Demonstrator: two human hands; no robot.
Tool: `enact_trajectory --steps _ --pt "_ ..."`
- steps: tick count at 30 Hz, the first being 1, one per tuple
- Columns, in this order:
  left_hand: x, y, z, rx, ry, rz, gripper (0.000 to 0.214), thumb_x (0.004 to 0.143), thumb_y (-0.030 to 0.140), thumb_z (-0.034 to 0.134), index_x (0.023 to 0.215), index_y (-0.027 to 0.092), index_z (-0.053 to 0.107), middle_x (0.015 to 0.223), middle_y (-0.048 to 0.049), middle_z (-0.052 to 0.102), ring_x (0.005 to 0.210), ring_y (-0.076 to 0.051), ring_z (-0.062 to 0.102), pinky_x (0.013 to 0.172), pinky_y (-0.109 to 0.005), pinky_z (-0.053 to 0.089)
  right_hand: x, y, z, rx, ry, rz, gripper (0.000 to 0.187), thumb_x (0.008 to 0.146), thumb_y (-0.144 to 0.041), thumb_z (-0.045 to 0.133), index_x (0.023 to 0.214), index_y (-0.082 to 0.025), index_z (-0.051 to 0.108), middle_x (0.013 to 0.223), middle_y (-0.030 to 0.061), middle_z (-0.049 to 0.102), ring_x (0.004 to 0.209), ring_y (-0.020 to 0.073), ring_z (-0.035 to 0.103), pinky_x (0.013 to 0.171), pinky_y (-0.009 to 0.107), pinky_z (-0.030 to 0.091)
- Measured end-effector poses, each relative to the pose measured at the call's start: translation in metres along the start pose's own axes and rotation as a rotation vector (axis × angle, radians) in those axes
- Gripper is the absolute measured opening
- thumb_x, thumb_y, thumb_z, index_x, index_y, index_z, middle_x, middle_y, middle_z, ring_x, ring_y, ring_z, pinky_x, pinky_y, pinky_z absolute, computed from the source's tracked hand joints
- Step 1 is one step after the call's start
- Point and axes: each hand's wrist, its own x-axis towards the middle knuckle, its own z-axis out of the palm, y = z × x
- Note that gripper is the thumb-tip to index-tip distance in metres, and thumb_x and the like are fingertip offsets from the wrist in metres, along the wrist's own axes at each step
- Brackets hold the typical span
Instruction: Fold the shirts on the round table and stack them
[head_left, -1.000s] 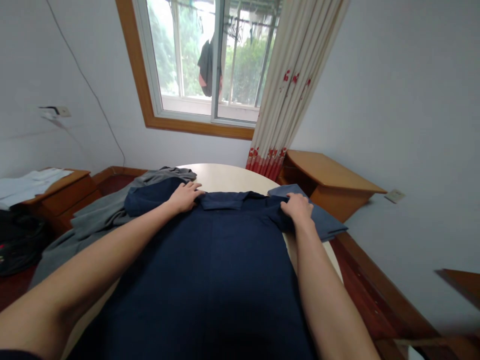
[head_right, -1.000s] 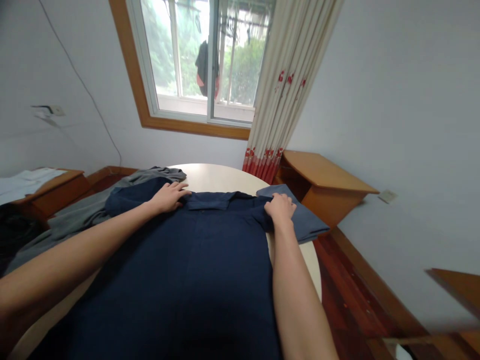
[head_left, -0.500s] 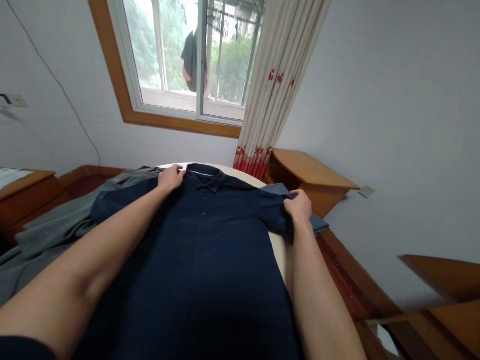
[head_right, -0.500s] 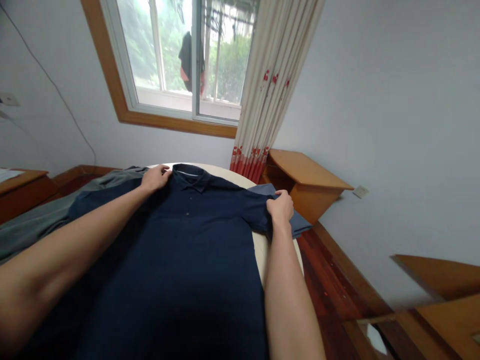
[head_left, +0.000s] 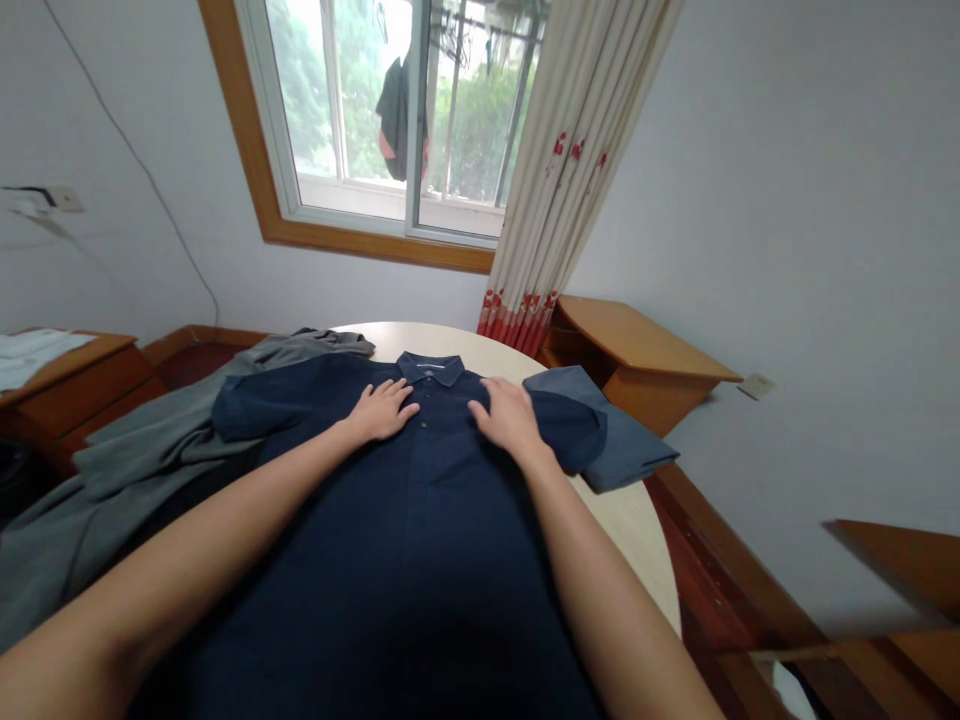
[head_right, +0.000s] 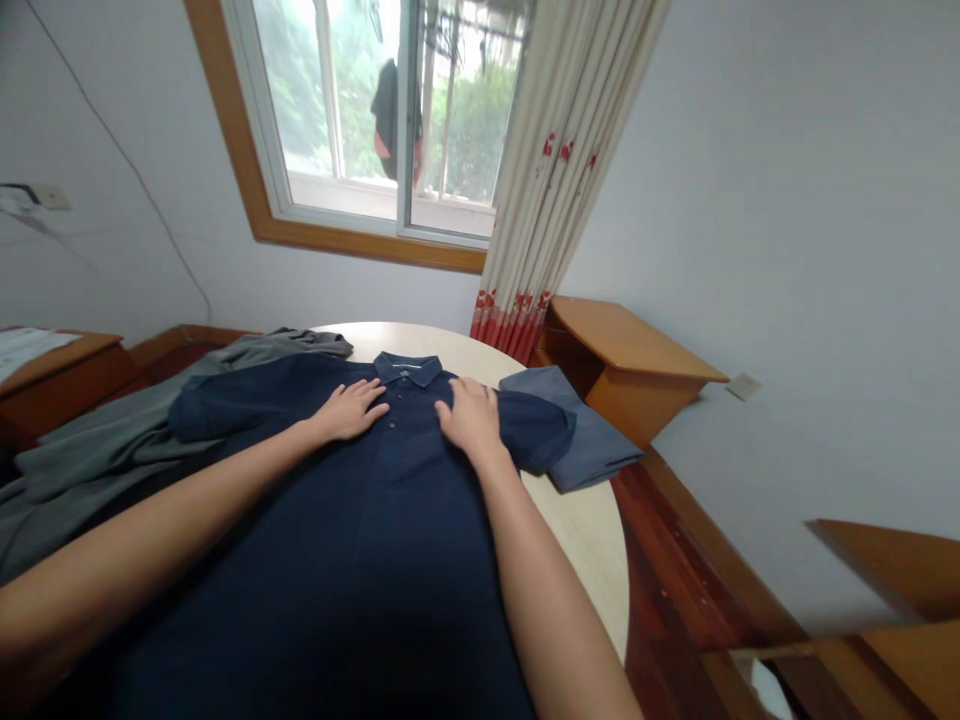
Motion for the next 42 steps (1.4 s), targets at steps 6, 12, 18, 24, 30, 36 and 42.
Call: enact_trajectory --steps 6,12,18,24,30,36,42 --pt "-0.009 -0.015 0.01 -0.027 -0.043 -0.105 0.073 0.097 0.067 0.019 0.158 0.028 0.029 0.167 -0.0052 0.017 0.154 -0.033 0.011 0.118 -0.066 0.012 -0.006 -0.016 0.058 0.031 -0.271 0.038 0.067 0.101 -0.059 0.03 0.155 -0.021 0.035 0.165 0.0089 0.025 0.153 0.0275 0.018 0.122 0.052 0.014" --pt "-0.003 -0.038 0.005 -0.016 -0.05 -0.194 0.077 0.095 0.07 0.018 0.159 0.029 0.028 0.167 -0.0049 0.016 0.154 -0.035 0.009 0.119 -0.061 0.014 0.012 0.014 0.061 -0.009 -0.271 0.137 0.072 0.1 -0.064 0.023 0.158 -0.022 0.028 0.167 0.0074 0.017 0.154 0.0289 0.011 0.121 0.057 0.01" --pt "0.015 -0.01 0.005 0.037 -0.043 -0.233 0.069 0.097 0.054 0.028 0.156 0.021 0.035 0.164 -0.0123 0.025 0.15 -0.045 0.018 0.114 -0.07 0.014 0.05 -0.019 0.065 -0.091 -0.274 0.199 0.064 0.102 -0.047 0.027 0.157 -0.014 0.029 0.165 0.0127 0.022 0.152 0.0325 0.017 0.119 0.063 0.007" --pt "0.036 -0.003 0.012 -0.036 -0.02 -0.111 0.063 0.099 0.049 0.024 0.158 0.027 0.03 0.167 -0.0056 0.018 0.153 -0.033 0.013 0.118 -0.066 0.013 0.073 -0.045 0.088 0.013 -0.279 0.112 0.068 0.102 -0.054 0.02 0.159 -0.017 0.024 0.167 0.0083 0.016 0.154 0.0266 0.01 0.122 0.054 0.008" --pt "0.046 -0.05 0.013 0.003 -0.003 -0.164 0.069 0.099 0.055 0.023 0.157 0.018 0.032 0.166 -0.0096 0.021 0.153 -0.03 0.015 0.121 -0.048 0.018 0.087 0.001 0.089 -0.012 -0.254 0.206 0.074 0.1 -0.06 0.021 0.159 -0.015 0.025 0.167 0.0085 0.016 0.154 0.026 0.011 0.123 0.049 0.009" --pt "0.052 -0.052 0.005 0.05 -0.038 -0.233 0.068 0.1 0.049 0.021 0.158 0.015 0.03 0.166 -0.0121 0.021 0.153 -0.032 0.017 0.12 -0.048 0.021 0.095 0.004 0.08 -0.053 -0.272 0.277 0.073 0.101 -0.056 0.023 0.159 -0.011 0.024 0.166 0.0115 0.018 0.154 0.0275 0.013 0.123 0.051 0.007" --pt "0.034 0.003 0.001 0.095 0.028 -0.171 0.064 0.099 0.039 0.027 0.155 0.007 0.034 0.164 -0.0176 0.024 0.151 -0.034 0.02 0.12 -0.053 0.017 0.064 -0.059 0.081 0.005 -0.214 0.076 0.066 0.103 -0.048 0.019 0.156 -0.01 0.031 0.166 0.011 0.02 0.154 0.026 0.013 0.123 0.052 0.007"
